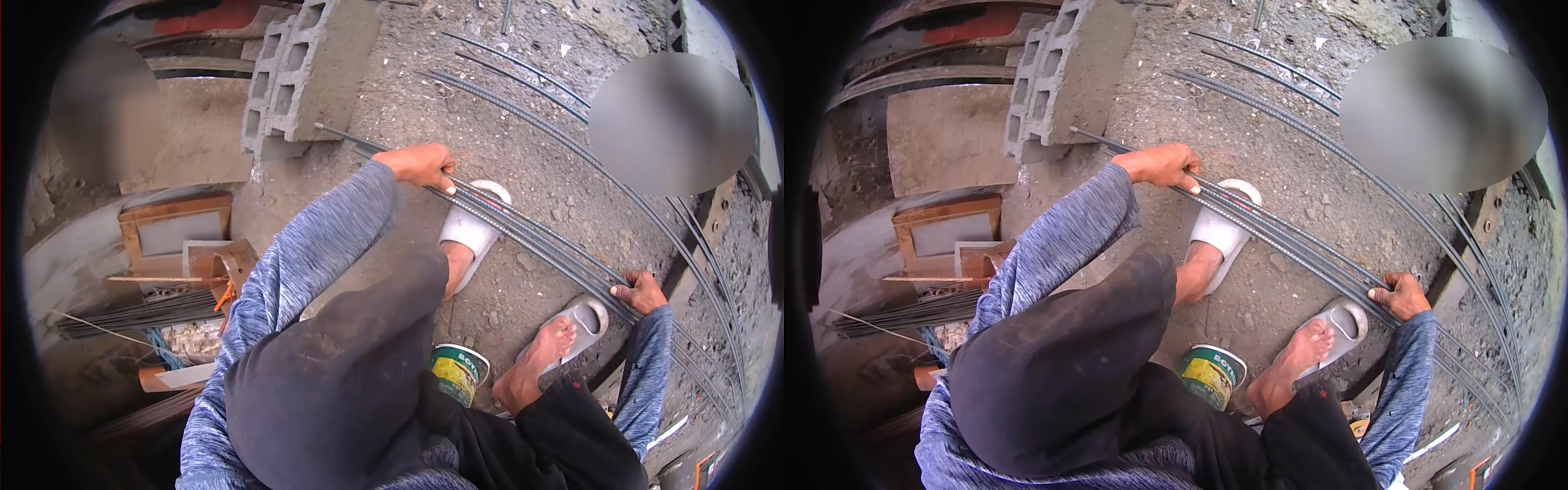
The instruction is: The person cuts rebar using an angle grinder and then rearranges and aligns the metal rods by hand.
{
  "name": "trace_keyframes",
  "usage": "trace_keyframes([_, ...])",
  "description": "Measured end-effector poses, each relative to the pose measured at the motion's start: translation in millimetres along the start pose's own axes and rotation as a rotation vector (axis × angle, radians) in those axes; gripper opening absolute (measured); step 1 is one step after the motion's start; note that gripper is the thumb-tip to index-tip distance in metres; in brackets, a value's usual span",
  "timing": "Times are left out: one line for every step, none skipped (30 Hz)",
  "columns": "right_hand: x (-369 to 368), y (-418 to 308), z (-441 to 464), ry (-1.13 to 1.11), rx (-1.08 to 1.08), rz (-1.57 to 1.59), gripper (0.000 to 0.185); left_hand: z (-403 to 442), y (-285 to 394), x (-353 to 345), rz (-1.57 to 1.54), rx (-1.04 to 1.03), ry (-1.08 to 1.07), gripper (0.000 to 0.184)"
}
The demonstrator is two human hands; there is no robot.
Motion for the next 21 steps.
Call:
trace_keyframes([0, -5, 0, -0.010, 0.009, 0.010, 0.031, -2, -2, 1, 0.009, 0.012, 0.004, 0.034])
trace_keyframes([-1, -12, 0, -0.020, 0.019, 0.020, 0.030, -3, -3, 3, 0.025, 0.000, 0.016, 0.034])
trace_keyframes([-2, -16, 0, -0.030, 0.028, 0.033, 0.030, -5, -3, 3, 0.043, -0.011, 0.026, 0.034])
trace_keyframes([-4, -13, 3, -0.018, 0.046, 0.019, 0.030, -6, -3, 4, 0.059, -0.023, 0.036, 0.033])
trace_keyframes([-6, -8, 7, -0.005, 0.063, 0.004, 0.030, -7, -6, 4, 0.050, 0.000, 0.031, 0.033])
trace_keyframes([-8, -4, 10, 0.008, 0.080, -0.012, 0.031, -9, -10, 6, 0.041, 0.022, 0.027, 0.033])
trace_keyframes([-8, -10, 9, 0.022, 0.084, -0.043, 0.032, -11, -13, 7, 0.031, 0.045, 0.022, 0.033])
trace_keyframes([-10, -21, 9, 0.036, 0.088, -0.076, 0.034, -14, -17, 8, 0.034, 0.054, 0.030, 0.032])
trace_keyframes([-11, -30, 9, 0.052, 0.093, -0.107, 0.036, -18, -21, 11, 0.038, 0.063, 0.037, 0.032])
trace_keyframes([-13, -34, 10, 0.063, 0.106, -0.113, 0.037, -21, -25, 14, 0.043, 0.073, 0.045, 0.032])
trace_keyframes([-15, -37, 13, 0.074, 0.120, -0.119, 0.038, -23, -29, 16, 0.060, 0.085, 0.049, 0.033])
trace_keyframes([-18, -42, 15, 0.084, 0.134, -0.125, 0.039, -25, -33, 19, 0.076, 0.098, 0.055, 0.034])
trace_keyframes([-20, -48, 16, 0.083, 0.164, -0.109, 0.040, -27, -37, 20, 0.090, 0.110, 0.060, 0.035])
trace_keyframes([-21, -56, 16, 0.083, 0.193, -0.093, 0.040, -30, -40, 21, 0.089, 0.100, 0.071, 0.034])
trace_keyframes([-21, -63, 15, 0.083, 0.221, -0.077, 0.040, -32, -42, 22, 0.088, 0.090, 0.082, 0.032])
trace_keyframes([-21, -68, 15, 0.078, 0.196, -0.097, 0.040, -33, -46, 22, 0.087, 0.079, 0.094, 0.031])
trace_keyframes([-21, -72, 14, 0.074, 0.171, -0.117, 0.040, -33, -49, 22, 0.087, 0.079, 0.098, 0.031])
trace_keyframes([-21, -74, 14, 0.070, 0.145, -0.138, 0.039, -33, -53, 22, 0.086, 0.078, 0.102, 0.031])
trace_keyframes([-22, -75, 15, 0.077, 0.149, -0.144, 0.039, -35, -52, 22, 0.086, 0.077, 0.106, 0.031])
trace_keyframes([-22, -76, 16, 0.084, 0.153, -0.150, 0.039, -36, -52, 23, 0.074, 0.100, 0.104, 0.031])
trace_keyframes([-23, -77, 17, 0.092, 0.157, -0.157, 0.039, -38, -52, 24, 0.063, 0.123, 0.104, 0.031])
Point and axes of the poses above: each hand's wrist, its own z-axis towards the middle knuckle, its own x-axis out of the back of the hand, y = z × x, the point moved 5 cm from there along z, towards the middle knuckle, and after that the axes turned 10 degrees about -y, right-handed, at the moved point
